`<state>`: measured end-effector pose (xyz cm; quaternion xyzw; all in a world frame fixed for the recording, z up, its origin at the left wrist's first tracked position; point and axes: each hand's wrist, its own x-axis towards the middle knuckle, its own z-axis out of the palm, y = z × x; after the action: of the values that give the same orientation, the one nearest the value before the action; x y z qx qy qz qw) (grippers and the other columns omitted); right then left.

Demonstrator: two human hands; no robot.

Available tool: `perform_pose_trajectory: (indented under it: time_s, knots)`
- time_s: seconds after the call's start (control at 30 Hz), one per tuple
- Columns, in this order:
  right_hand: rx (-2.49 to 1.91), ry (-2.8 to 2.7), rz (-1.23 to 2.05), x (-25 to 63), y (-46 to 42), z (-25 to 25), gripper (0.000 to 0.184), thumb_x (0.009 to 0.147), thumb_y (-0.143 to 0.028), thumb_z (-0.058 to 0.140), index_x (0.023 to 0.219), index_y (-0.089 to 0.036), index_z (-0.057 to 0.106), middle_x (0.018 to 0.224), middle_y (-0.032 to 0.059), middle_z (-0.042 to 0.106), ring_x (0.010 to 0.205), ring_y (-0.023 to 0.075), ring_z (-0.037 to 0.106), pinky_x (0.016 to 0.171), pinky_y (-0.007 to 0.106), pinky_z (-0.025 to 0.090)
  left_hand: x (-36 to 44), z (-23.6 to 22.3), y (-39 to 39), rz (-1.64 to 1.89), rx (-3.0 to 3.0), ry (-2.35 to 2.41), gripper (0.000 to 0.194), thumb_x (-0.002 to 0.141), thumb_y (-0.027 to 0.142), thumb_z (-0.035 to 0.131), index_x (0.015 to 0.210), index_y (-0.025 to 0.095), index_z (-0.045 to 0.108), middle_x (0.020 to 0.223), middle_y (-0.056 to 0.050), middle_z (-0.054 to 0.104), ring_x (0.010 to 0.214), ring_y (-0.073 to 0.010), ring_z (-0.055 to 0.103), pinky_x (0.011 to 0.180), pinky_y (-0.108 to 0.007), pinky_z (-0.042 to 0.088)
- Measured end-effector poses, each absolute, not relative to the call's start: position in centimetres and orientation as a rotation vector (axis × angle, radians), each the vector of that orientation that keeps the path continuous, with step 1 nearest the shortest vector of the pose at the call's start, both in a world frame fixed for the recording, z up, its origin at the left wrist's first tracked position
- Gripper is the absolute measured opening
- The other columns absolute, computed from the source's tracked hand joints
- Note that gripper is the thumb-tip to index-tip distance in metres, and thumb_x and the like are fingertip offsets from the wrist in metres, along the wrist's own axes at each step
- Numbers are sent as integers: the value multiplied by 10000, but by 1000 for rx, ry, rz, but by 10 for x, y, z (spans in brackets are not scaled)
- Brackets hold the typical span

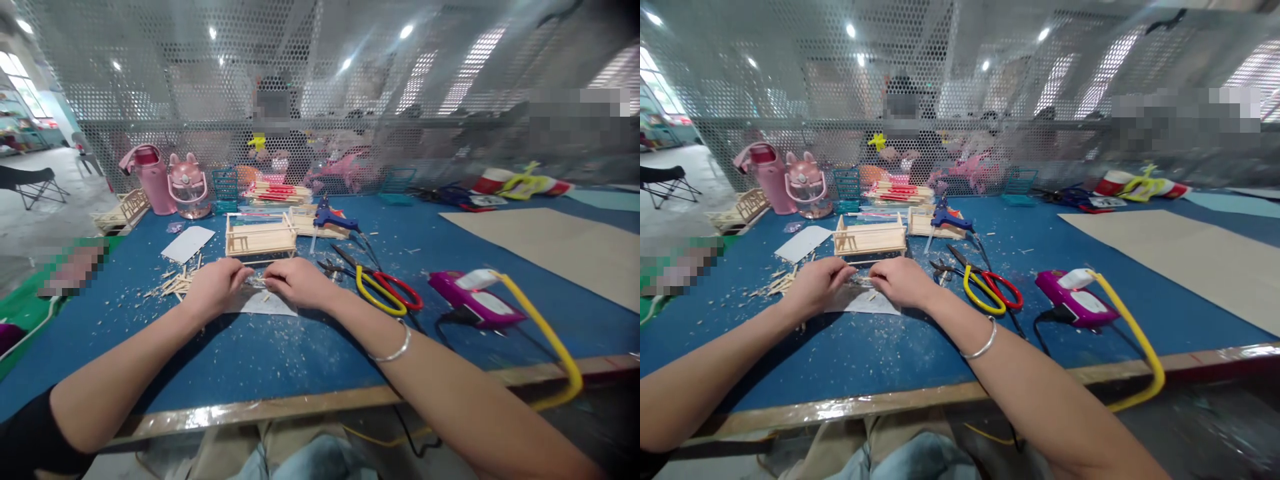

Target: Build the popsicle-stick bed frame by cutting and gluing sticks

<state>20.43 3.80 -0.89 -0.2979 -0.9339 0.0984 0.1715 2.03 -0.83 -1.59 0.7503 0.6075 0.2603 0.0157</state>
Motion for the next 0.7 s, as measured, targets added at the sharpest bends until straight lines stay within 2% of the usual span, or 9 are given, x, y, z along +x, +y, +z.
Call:
perform_pose_trajectory:
  time_s: [0.1, 0.2, 0.3, 0.4, 0.5, 0.6, 0.7]
  knots:
    - [-844, -2559, 308, 205, 41, -10, 190, 831, -229, 478, 860, -184, 660, 797, 27, 685, 715, 133, 596, 651, 238, 400, 11, -18, -1, 1313, 2076, 1938, 233, 818, 345, 442, 912, 158, 546, 716, -24, 547, 619, -132, 483, 582, -249, 376]
    - [-816, -2445, 324, 203, 42, -11, 194, 833, -198, 467, 891, -179, 651, 882, 33, 688, 791, 135, 607, 705, 237, 414, -1, -21, 12, 1438, 1962, 1875, 381, 762, 307, 519, 1098, 133, 478, 861, -54, 540, 673, -129, 490, 611, -258, 405]
    - [-832, -2369, 290, 200, 43, -12, 194, 827, -173, 462, 924, -171, 630, 907, 43, 679, 811, 136, 600, 724, 242, 416, -9, -23, 23, 1302, 1930, 1791, 348, 740, 301, 541, 1044, 134, 521, 824, -34, 544, 667, -122, 496, 640, -264, 410]
    - [-902, -2326, 255, 199, 43, -15, 148, 819, -189, 476, 871, -170, 614, 790, 29, 667, 706, 130, 585, 666, 240, 410, -13, -24, 28, 1261, 1865, 1698, 293, 755, 313, 521, 996, 149, 535, 683, 18, 515, 615, -109, 485, 624, -251, 399]
    - [-917, -2278, 214, 200, 42, -15, 126, 827, -207, 467, 824, -175, 589, 730, 19, 642, 657, 129, 566, 631, 241, 402, -14, -27, 28, 1269, 1836, 1646, 256, 752, 312, 519, 952, 154, 515, 660, 29, 501, 604, -104, 483, 615, -245, 395]
    - [-863, -2164, 44, 202, 42, -10, 119, 834, -228, 451, 818, -184, 561, 871, 60, 631, 827, 167, 565, 733, 282, 408, -14, -31, 27, 1204, 1893, 1676, 270, 715, 308, 563, 927, 160, 488, 736, 5, 537, 642, -114, 505, 635, -258, 404]
    - [-830, -2064, -127, 202, 47, -2, 119, 841, -229, 414, 821, -189, 525, 1141, 110, 540, 1106, 216, 444, 924, 367, 315, -12, -33, 26, 1116, 1983, 1753, 299, 692, 283, 583, 949, 175, 476, 802, -18, 578, 650, -128, 521, 632, -271, 398]
